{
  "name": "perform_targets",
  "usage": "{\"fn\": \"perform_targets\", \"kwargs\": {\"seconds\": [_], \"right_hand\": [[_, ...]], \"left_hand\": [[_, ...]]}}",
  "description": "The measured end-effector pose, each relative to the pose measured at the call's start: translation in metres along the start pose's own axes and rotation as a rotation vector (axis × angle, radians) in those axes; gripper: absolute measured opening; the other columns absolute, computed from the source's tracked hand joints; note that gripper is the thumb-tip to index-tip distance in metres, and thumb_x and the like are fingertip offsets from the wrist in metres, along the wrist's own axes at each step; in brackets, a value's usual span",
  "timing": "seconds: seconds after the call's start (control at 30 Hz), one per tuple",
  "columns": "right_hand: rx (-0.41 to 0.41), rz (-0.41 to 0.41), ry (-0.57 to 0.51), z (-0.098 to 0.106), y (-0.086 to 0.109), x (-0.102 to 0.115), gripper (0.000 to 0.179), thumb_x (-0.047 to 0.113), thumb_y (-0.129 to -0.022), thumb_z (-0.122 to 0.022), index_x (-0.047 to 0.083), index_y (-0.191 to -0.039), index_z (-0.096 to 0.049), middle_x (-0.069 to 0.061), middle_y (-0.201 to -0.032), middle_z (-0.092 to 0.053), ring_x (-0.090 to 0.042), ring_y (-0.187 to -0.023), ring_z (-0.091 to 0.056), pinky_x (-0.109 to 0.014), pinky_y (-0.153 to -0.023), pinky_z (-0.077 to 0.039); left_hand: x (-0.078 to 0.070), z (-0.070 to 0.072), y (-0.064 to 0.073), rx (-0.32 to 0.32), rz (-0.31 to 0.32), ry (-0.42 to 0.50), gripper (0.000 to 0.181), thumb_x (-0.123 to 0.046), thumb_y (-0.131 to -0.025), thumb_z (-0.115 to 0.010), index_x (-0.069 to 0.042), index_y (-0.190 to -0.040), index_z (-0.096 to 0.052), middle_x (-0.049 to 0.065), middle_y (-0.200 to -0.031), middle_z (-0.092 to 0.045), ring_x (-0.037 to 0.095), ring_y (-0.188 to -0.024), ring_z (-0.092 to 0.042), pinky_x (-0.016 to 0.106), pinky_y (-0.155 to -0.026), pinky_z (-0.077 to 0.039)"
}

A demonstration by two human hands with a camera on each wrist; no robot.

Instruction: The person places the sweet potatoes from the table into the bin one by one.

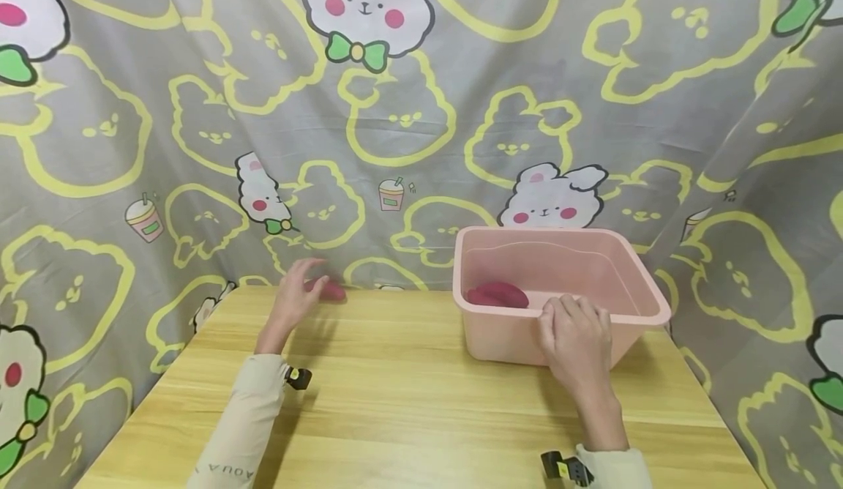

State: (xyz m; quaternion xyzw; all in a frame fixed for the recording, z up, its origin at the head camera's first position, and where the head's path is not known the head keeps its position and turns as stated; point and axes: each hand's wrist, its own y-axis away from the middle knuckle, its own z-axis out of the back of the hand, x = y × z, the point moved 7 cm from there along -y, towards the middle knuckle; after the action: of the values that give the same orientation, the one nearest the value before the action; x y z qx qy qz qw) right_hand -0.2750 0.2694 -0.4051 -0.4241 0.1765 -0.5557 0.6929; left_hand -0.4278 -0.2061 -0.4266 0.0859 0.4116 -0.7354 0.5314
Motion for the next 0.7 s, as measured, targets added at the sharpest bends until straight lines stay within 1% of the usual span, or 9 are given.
{"fn": "perform_targets", "kwargs": {"seconds": [0.1, 0.23, 0.3, 0.43, 0.53, 0.63, 0.7], "right_hand": [[0.003, 0.003, 0.002, 0.0, 0.0, 0.0, 0.028, 0.017, -0.102, -0.043, 0.009, -0.079, -0.056, -0.01, -0.077, -0.06, -0.036, -0.082, -0.052, -0.055, -0.083, -0.036], [0.004, 0.006, 0.005, 0.0, 0.0, 0.0, 0.028, 0.017, -0.102, -0.043, 0.009, -0.079, -0.056, -0.009, -0.076, -0.059, -0.036, -0.081, -0.052, -0.055, -0.083, -0.036], [0.008, 0.004, 0.005, 0.0, 0.0, 0.0, 0.028, 0.018, -0.102, -0.043, 0.009, -0.079, -0.055, -0.009, -0.077, -0.059, -0.036, -0.081, -0.051, -0.055, -0.083, -0.036], [0.016, -0.001, 0.002, -0.001, 0.0, 0.0, 0.027, 0.018, -0.102, -0.043, 0.01, -0.079, -0.055, -0.009, -0.079, -0.061, -0.036, -0.083, -0.052, -0.055, -0.083, -0.036], [0.011, 0.0, -0.001, -0.001, 0.0, 0.0, 0.027, 0.017, -0.102, -0.043, 0.01, -0.079, -0.055, -0.009, -0.078, -0.061, -0.036, -0.083, -0.052, -0.056, -0.083, -0.036], [0.006, 0.0, -0.002, 0.0, -0.001, 0.0, 0.027, 0.018, -0.102, -0.042, 0.01, -0.079, -0.055, -0.009, -0.078, -0.06, -0.035, -0.083, -0.052, -0.056, -0.084, -0.036], [0.004, 0.0, -0.001, 0.0, 0.0, 0.0, 0.027, 0.018, -0.102, -0.042, 0.01, -0.079, -0.055, -0.009, -0.078, -0.061, -0.035, -0.083, -0.052, -0.056, -0.084, -0.036]], "left_hand": [[0.005, 0.0, -0.002, 0.012, 0.01, -0.029, 0.034, -0.006, -0.097, -0.067, 0.001, -0.131, -0.063, 0.022, -0.137, -0.057, 0.044, -0.131, -0.049, 0.061, -0.111, -0.033], [0.012, 0.0, -0.006, 0.033, 0.017, -0.057, 0.035, -0.007, -0.097, -0.066, 0.003, -0.131, -0.063, 0.024, -0.136, -0.057, 0.044, -0.131, -0.049, 0.059, -0.112, -0.033], [0.016, -0.002, -0.008, 0.058, 0.022, -0.08, 0.036, -0.009, -0.098, -0.066, 0.002, -0.132, -0.063, 0.024, -0.138, -0.056, 0.045, -0.132, -0.048, 0.059, -0.112, -0.033], [0.025, -0.005, -0.01, 0.135, 0.048, -0.153, 0.037, -0.011, -0.099, -0.066, 0.0, -0.135, -0.062, 0.027, -0.145, -0.051, 0.048, -0.136, -0.044, 0.061, -0.114, -0.03], [0.03, -0.006, -0.012, 0.187, 0.074, -0.185, 0.039, -0.013, -0.1, -0.066, -0.001, -0.137, -0.061, 0.027, -0.149, -0.047, 0.05, -0.138, -0.04, 0.064, -0.115, -0.027], [0.031, -0.006, -0.013, 0.213, 0.069, -0.204, 0.039, -0.012, -0.1, -0.066, -0.001, -0.137, -0.061, 0.028, -0.148, -0.047, 0.051, -0.137, -0.041, 0.065, -0.114, -0.028], [0.03, -0.007, -0.015, 0.229, 0.051, -0.214, 0.039, -0.011, -0.099, -0.067, 0.0, -0.136, -0.062, 0.029, -0.147, -0.048, 0.05, -0.137, -0.041, 0.064, -0.113, -0.029]]}}
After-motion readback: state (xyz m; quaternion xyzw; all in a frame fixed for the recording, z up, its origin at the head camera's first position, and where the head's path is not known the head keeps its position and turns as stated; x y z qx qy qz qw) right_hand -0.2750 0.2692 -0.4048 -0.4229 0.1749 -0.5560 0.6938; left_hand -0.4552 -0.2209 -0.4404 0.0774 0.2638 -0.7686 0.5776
